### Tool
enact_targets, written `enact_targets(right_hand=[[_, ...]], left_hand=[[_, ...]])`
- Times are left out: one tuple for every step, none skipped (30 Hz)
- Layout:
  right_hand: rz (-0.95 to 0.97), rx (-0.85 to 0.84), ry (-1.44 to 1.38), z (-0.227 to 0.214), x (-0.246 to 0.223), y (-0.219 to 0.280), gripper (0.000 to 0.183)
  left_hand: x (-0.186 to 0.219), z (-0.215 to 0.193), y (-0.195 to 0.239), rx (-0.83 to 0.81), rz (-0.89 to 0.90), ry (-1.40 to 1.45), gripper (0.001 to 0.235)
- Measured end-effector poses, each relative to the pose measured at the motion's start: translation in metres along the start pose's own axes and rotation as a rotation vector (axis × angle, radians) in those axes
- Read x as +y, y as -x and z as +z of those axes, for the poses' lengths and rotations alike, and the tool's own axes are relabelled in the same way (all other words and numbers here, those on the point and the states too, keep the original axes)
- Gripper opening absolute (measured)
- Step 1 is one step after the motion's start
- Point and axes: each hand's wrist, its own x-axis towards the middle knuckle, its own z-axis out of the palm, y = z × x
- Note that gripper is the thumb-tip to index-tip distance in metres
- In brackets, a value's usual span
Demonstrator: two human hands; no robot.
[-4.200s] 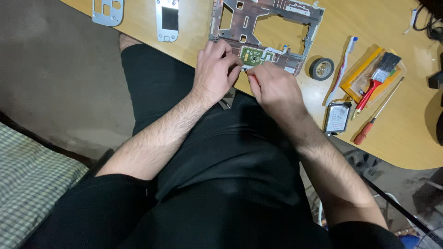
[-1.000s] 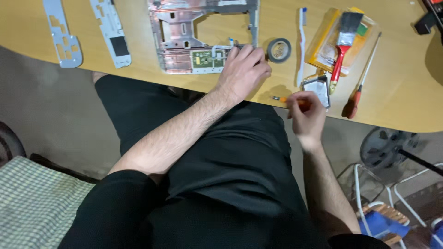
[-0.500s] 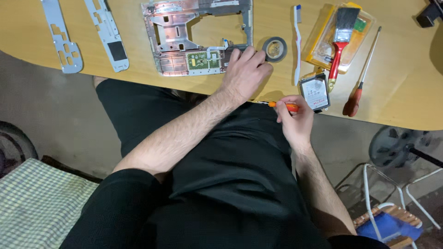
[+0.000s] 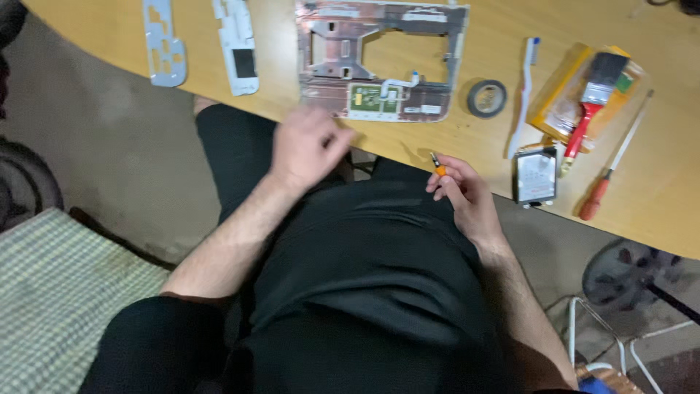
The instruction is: The person aligns a small circuit board into a larger metal chassis frame on a table. They then pick up a grey plastic component and carefully fit it into the chassis, pressing it down to secure it in place.
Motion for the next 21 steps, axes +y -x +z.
enact_targets(right_hand=[[-0.001,-0.013,-0.003,0.002,0.011,-0.004,0.037],[-0.004,-0.054,-0.023,0.004,0.022,-0.007,0.039],[-0.008,-0.094,-0.039,0.004,0.032,-0.013,0.041],[-0.013,-0.106,-0.038,0.011,0.027,-0.015,0.041],[0.053,-0.102,-0.033,0.016,0.02,-0.018,0.036],[0.118,-0.098,-0.028,0.021,0.014,-0.021,0.032],[0.113,-0.106,-0.024,0.027,0.001,-0.026,0.032],[0.175,-0.102,0.059,0.032,-0.011,-0.031,0.029],[0.231,-0.093,0.138,0.039,-0.023,-0.037,0.026],[0.219,-0.096,0.139,0.04,-0.014,-0.036,0.026],[0.256,-0.082,0.191,0.041,-0.005,-0.034,0.024],[0.294,-0.067,0.242,0.042,0.004,-0.033,0.022],[0.291,-0.061,0.243,0.045,0.002,-0.033,0.022],[0.283,-0.049,0.259,0.048,-0.001,-0.033,0.022],[0.275,-0.035,0.278,0.049,-0.003,-0.034,0.021],[0.272,-0.028,0.279,0.045,0.001,-0.034,0.021],[0.279,-0.04,0.238,0.043,0.005,-0.035,0.021],[0.286,-0.052,0.196,0.04,0.009,-0.035,0.022],[0.284,-0.05,0.195,0.039,0.014,-0.034,0.022],[0.289,-0.04,0.17,0.037,0.02,-0.033,0.021],[0.293,-0.031,0.147,0.034,0.024,-0.032,0.021]], left_hand=[[-0.028,-0.015,0.005,0.004,-0.008,-0.011,0.036],[-0.055,-0.03,0.01,0.077,-0.093,-0.125,0.034],[-0.083,-0.044,0.014,0.156,-0.176,-0.236,0.033],[-0.089,-0.054,0.016,0.164,-0.181,-0.244,0.033],[-0.096,-0.064,0.016,0.209,-0.267,-0.232,0.039],[-0.102,-0.074,0.017,0.255,-0.353,-0.219,0.059],[-0.096,-0.078,0.009,0.264,-0.356,-0.223,0.059],[-0.09,-0.081,0.001,0.189,-0.401,-0.267,0.075],[-0.085,-0.085,-0.009,0.116,-0.438,-0.312,0.092],[-0.088,-0.083,-0.011,0.127,-0.434,-0.317,0.092],[-0.09,-0.08,-0.013,0.094,-0.509,-0.33,0.084],[-0.092,-0.077,-0.016,0.062,-0.583,-0.342,0.077],[-0.099,-0.075,-0.014,0.063,-0.578,-0.339,0.077],[-0.106,-0.072,-0.013,0.034,-0.621,-0.375,0.076],[-0.113,-0.068,-0.014,0.005,-0.663,-0.409,0.076],[-0.114,-0.067,-0.015,0.007,-0.657,-0.405,0.076],[-0.116,-0.066,-0.015,-0.031,-0.655,-0.455,0.08],[-0.117,-0.066,-0.015,-0.069,-0.652,-0.505,0.085],[-0.105,-0.071,-0.02,-0.068,-0.648,-0.505,0.085],[-0.093,-0.076,-0.024,-0.087,-0.586,-0.596,0.087],[-0.08,-0.081,-0.028,-0.102,-0.525,-0.685,0.089]])
